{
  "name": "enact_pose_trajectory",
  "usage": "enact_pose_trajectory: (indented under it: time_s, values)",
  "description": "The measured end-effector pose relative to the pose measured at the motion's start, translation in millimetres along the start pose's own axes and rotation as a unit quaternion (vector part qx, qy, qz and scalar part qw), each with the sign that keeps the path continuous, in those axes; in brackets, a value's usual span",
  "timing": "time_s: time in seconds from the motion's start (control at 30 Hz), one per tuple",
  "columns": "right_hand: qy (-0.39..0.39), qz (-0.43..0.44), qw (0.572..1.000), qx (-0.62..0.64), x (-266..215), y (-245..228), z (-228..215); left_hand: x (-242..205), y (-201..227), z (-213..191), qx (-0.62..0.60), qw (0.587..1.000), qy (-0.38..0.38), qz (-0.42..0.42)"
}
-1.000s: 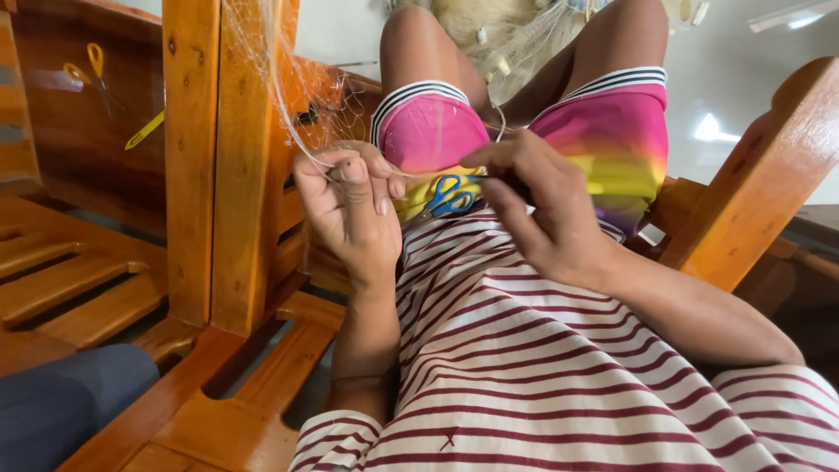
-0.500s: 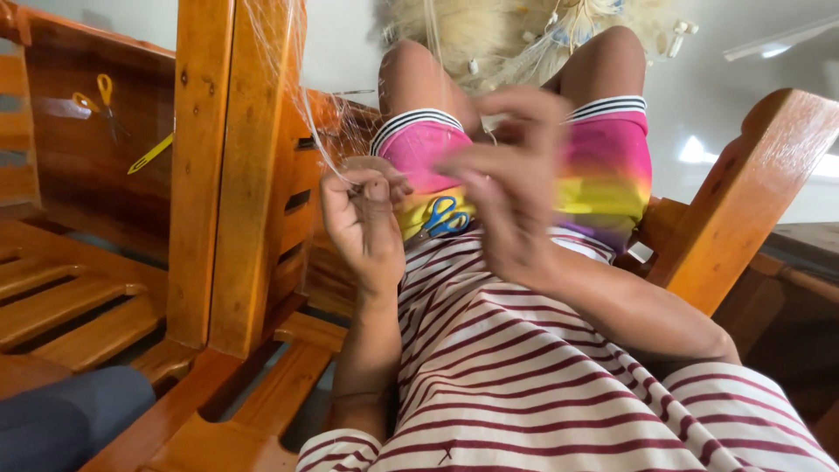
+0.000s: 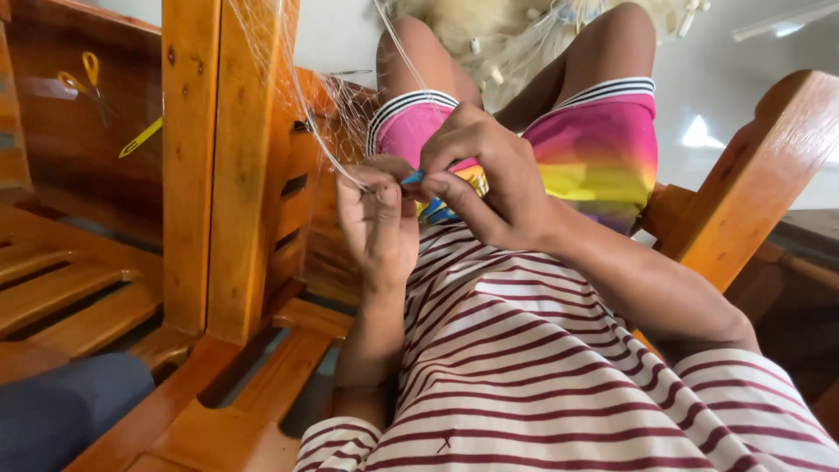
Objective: A person is weaving a fishing net by hand using a shuttle and nylon line.
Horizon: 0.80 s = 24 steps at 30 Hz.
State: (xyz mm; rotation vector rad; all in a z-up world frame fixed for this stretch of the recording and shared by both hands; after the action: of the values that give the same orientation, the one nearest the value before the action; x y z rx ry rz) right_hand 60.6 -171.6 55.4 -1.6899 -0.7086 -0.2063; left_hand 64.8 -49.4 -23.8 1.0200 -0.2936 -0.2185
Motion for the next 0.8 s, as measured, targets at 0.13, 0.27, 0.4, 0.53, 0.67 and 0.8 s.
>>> enact_pose_trajectory:
  time_s: [0.13,0.27,0.4,0.53,0.67,0.8]
  values:
    - [0.044,-0.019,0.998,0.035,-1,3,-6,0,-2,2,0.009,1.0,-0.014,-0.004]
    - [0.062,0.056,0.995,-0.06,-2,13,-12,7,15,16,0.021,0.998,-0.035,0.039]
    - [0.059,0.026,0.997,-0.038,-8,23,0,4,-1,12,-0.004,0.999,-0.043,0.018]
    - [0.12,-0.053,0.989,0.074,4,3,-9,-3,-8,-9,0.01,0.998,-0.021,0.052]
    - [0.102,-0.017,0.994,-0.034,11,-13,-8,-9,-4,-16,0.062,0.998,0.016,0.016]
    - [0.067,-0.208,0.971,0.101,-8,-45,-49,11,21,11,0.058,0.997,-0.047,0.036]
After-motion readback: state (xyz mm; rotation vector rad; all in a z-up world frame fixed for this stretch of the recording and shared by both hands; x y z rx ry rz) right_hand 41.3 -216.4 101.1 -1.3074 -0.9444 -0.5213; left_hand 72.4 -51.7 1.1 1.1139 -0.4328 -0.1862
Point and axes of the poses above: each hand's wrist, its own x-axis towards the middle knuckle, its own z-axis out of the palm, y = z × x, the point moved 10 cm from there along x, towards the middle knuckle, and after that the axes turned 13 degrees about -y, right-handed, at the moved point
